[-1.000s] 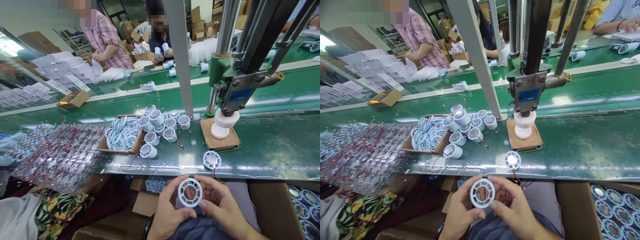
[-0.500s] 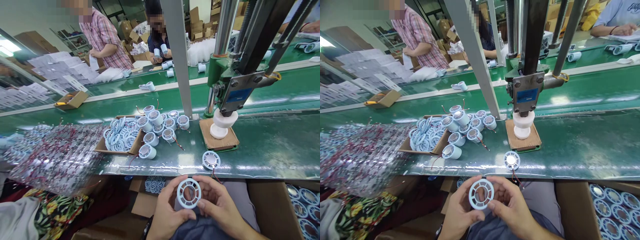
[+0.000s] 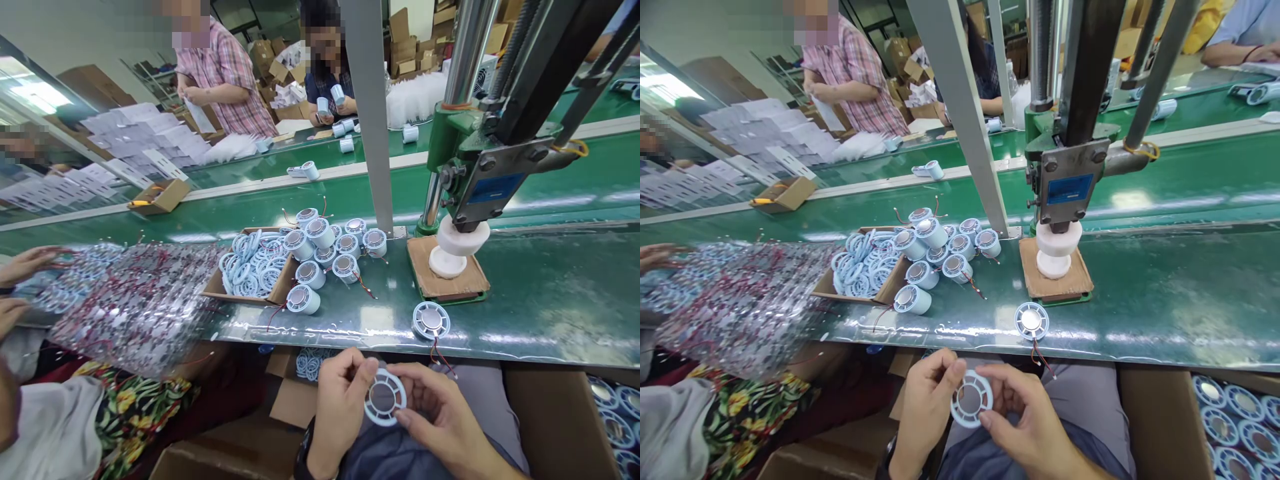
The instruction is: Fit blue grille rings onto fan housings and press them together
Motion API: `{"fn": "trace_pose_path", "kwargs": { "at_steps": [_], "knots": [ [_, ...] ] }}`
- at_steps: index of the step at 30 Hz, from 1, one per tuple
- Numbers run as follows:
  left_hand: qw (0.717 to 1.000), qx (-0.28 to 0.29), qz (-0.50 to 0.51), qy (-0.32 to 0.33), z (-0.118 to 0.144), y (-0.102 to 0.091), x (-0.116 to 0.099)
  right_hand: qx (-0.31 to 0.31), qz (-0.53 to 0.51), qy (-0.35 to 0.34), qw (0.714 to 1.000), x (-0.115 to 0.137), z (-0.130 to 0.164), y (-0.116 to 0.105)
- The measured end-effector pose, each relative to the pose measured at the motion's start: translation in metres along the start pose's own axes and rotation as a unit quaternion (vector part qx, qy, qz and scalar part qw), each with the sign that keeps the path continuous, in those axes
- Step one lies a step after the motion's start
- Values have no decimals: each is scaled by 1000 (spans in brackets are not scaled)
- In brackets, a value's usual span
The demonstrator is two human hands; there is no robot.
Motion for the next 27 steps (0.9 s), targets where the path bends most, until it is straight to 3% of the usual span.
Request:
{"fn": "trace_pose_path", "kwargs": {
  "at_steps": [6, 12, 16, 21, 27],
  "knots": [
    [994, -19, 103, -40, 2, 1, 14, 23, -94, 51, 994, -5, -6, 1],
    [989, 18, 137, -48, 12, -3, 14, 23, -104, 66, 992, -5, -9, -2],
    [994, 58, 89, 8, 24, -7, 11, 13, -113, 62, 992, -4, -10, -5],
    [995, 67, -70, -1, 41, -9, 21, -3, -103, 56, 993, 0, -10, -7],
    [980, 99, -150, 84, 35, -4, 8, -20, -92, 47, 994, 5, -7, -7]
  ]
}}
Point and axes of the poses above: each hand's wrist, its own z-axis away from the middle knuckle, its own y-axis out of the palm, x = y × z, the point moved 7 cm from there along -z, towards the middle knuckle, and after that the axes turned 15 degrees about y, right-handed, at the moved point
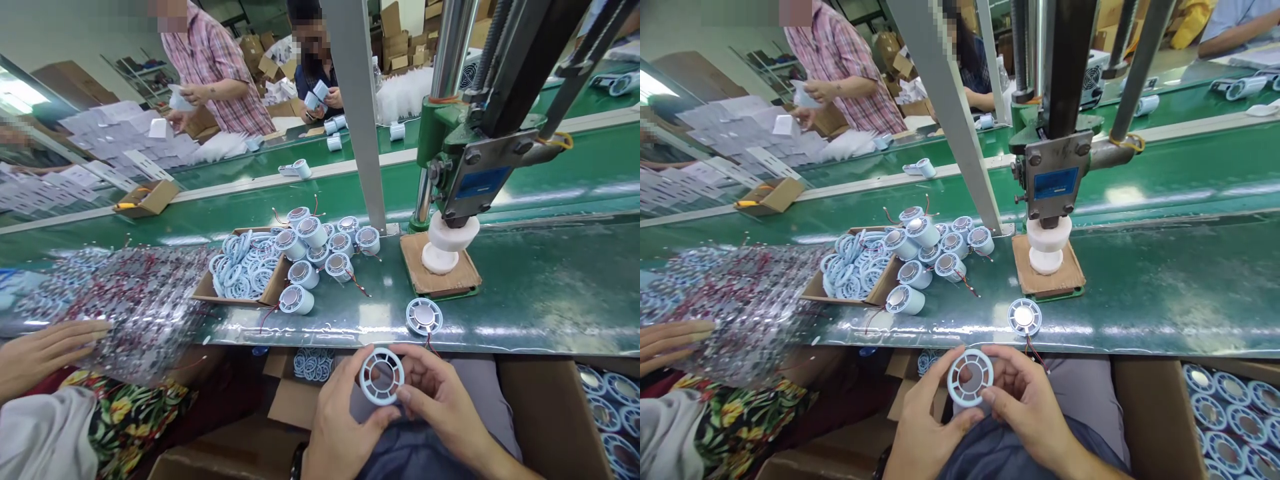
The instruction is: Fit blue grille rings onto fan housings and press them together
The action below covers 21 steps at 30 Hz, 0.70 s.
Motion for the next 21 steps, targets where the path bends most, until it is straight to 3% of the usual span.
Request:
{"fn": "trace_pose_path", "kwargs": {
  "at_steps": [8, 13, 15, 16, 19, 21],
  "knots": [
    [995, 33, 12, 94, -16, -4, -19, 0, 88, 0, 996, 3, 1, -5],
    [984, 82, -2, 160, -18, 6, -25, -6, 242, -105, 965, 20, 11, -2],
    [984, 79, -11, 161, -17, 8, -19, -47, 337, -170, 925, 31, 17, -8],
    [987, 62, -19, 147, -17, 7, -13, -105, 382, -211, 894, 39, 20, -15],
    [997, -9, -32, 68, -23, 5, 9, -311, 458, -327, 766, 62, 30, -41],
    [998, -39, -17, 36, -33, 13, 14, -345, 479, -365, 720, 66, 24, -48]
  ]
}}
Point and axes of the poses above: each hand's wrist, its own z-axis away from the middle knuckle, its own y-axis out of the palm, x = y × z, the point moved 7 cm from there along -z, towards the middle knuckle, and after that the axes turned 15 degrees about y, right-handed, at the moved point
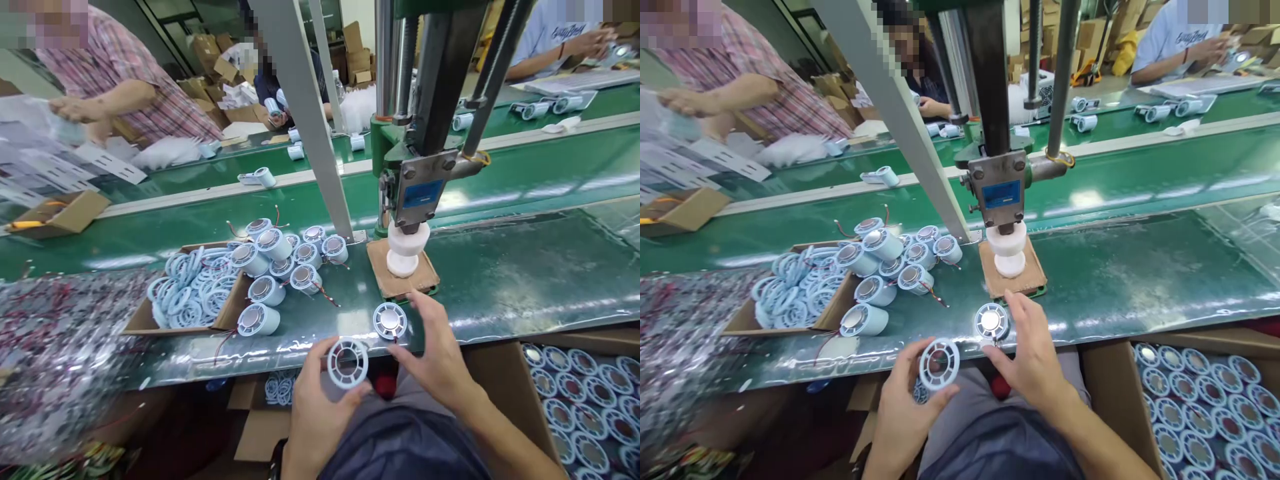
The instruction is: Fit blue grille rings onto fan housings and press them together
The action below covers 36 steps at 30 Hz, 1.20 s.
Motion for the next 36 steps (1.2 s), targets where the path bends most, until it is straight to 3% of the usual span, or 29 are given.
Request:
{"fn": "trace_pose_path", "kwargs": {
  "at_steps": [5, 10, 15, 22, 27, 32, 36],
  "knots": [
    [999, -7, 45, 25, -44, 41, -21, 8, -13, -30, 999, -13, -3, 25],
    [998, 33, 51, -31, -64, 70, -28, -37, -13, -15, 999, -20, 4, 27],
    [996, 37, 63, -43, -61, 74, -22, -64, -10, -14, 998, -22, 5, 27],
    [991, 59, 118, 35, -61, 75, -22, -75, -30, -17, 997, -22, 4, 23],
    [988, 68, 133, 43, -55, 82, -19, -75, -39, -15, 996, -22, 3, 23],
    [990, 79, 117, 24, -45, 92, -15, -43, -19, -35, 998, -20, 3, 28],
    [992, 59, 112, -12, -46, 89, -13, 47, 59, -90, 993, -9, -9, 12]
  ]
}}
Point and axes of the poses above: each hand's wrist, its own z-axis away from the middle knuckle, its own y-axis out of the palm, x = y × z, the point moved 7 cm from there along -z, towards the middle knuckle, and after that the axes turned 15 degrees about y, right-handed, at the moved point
